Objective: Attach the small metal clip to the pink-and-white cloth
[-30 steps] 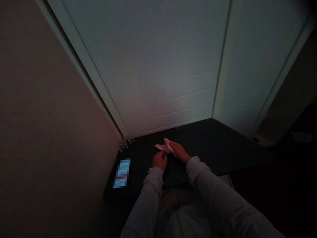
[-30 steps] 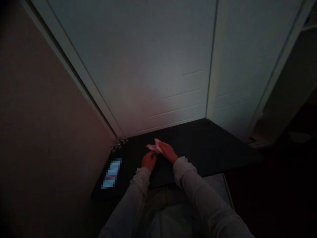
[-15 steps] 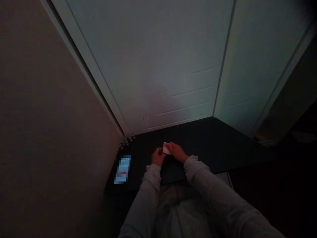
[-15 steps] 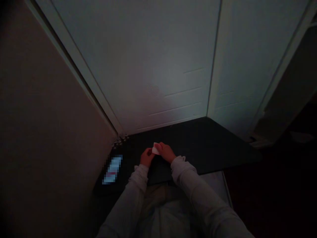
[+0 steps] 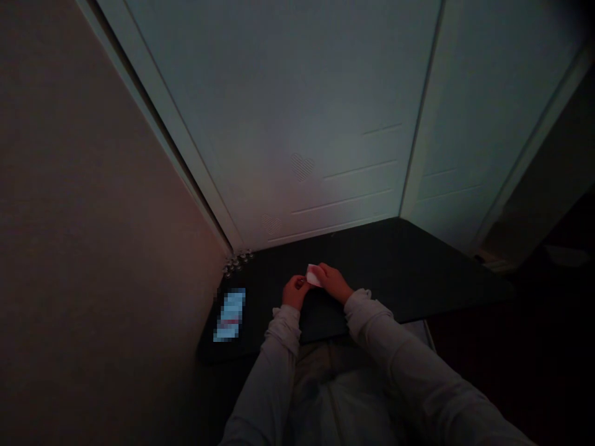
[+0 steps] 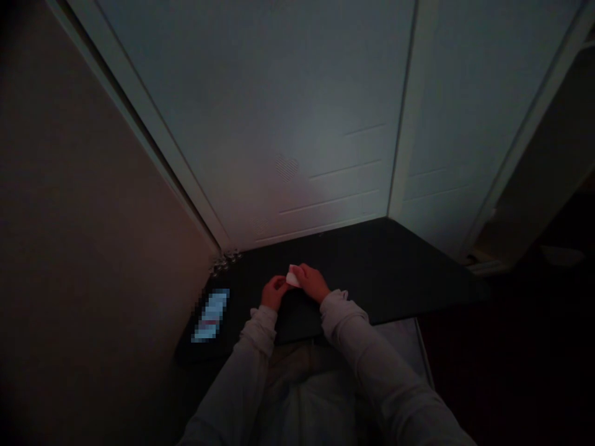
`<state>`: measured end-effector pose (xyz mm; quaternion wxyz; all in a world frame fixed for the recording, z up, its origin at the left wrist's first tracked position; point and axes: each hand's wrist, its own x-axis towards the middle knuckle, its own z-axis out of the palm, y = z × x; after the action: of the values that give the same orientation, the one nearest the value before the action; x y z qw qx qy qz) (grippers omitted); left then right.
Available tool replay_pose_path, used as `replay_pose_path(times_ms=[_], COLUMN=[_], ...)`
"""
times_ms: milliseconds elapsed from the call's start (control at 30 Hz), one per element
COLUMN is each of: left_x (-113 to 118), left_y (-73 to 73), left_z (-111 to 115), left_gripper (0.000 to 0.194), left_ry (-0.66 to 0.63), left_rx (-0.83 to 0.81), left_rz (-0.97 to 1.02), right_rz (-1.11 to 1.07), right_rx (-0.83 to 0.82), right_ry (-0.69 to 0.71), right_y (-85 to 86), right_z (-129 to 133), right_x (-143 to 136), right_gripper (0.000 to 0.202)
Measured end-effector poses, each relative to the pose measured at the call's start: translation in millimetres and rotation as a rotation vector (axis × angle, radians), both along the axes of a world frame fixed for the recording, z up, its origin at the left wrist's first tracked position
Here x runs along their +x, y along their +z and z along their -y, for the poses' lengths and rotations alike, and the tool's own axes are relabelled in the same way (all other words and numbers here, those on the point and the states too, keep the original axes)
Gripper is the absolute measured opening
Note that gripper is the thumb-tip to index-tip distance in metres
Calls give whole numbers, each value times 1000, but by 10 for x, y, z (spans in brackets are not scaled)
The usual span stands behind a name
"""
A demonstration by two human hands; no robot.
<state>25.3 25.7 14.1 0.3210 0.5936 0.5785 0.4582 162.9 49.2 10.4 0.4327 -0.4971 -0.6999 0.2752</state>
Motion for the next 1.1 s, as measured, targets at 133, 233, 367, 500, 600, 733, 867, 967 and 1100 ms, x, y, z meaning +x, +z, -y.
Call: replay_pose_path(times_ms=[133, 233, 367, 500, 600, 733, 867, 967, 1100], left_x=[-35, -59, -71, -76, -76, -75, -81, -86, -87], left_y=[-59, -93, -107, -108, -113, -116, -84, -49, -33], left_z=[-7, -11, -21, -30, -33, -35, -31, -24, -17], left_gripper=[37, 48, 41, 41, 39, 34, 28, 28, 28], left_ry=[-111, -176, -168, -165, -159, -118, -76, -60, -56], left_rx=[17, 15, -5, 0, -1, 0, -3, -24, -32], left_rz=[-2, 21, 65, 78, 75, 87, 126, 177, 212], right_rz=[0, -7, -27, -27, -23, -42, -8, 13, 11], right_rx=[4, 13, 19, 26, 39, 73, 116, 126, 110], right_ry=[-34, -66, -73, -57, -59, -28, 86, 126, 134], right_y=[12, 13, -7, -24, -11, 18, 16, 1, -4], right_z=[5, 5, -13, -31, -22, 5, 15, 16, 27], right_x=[17, 30, 29, 22, 18, 10, 10, 13, 12], right_gripper=[38, 38, 35, 32, 30, 31, 31, 27, 29])
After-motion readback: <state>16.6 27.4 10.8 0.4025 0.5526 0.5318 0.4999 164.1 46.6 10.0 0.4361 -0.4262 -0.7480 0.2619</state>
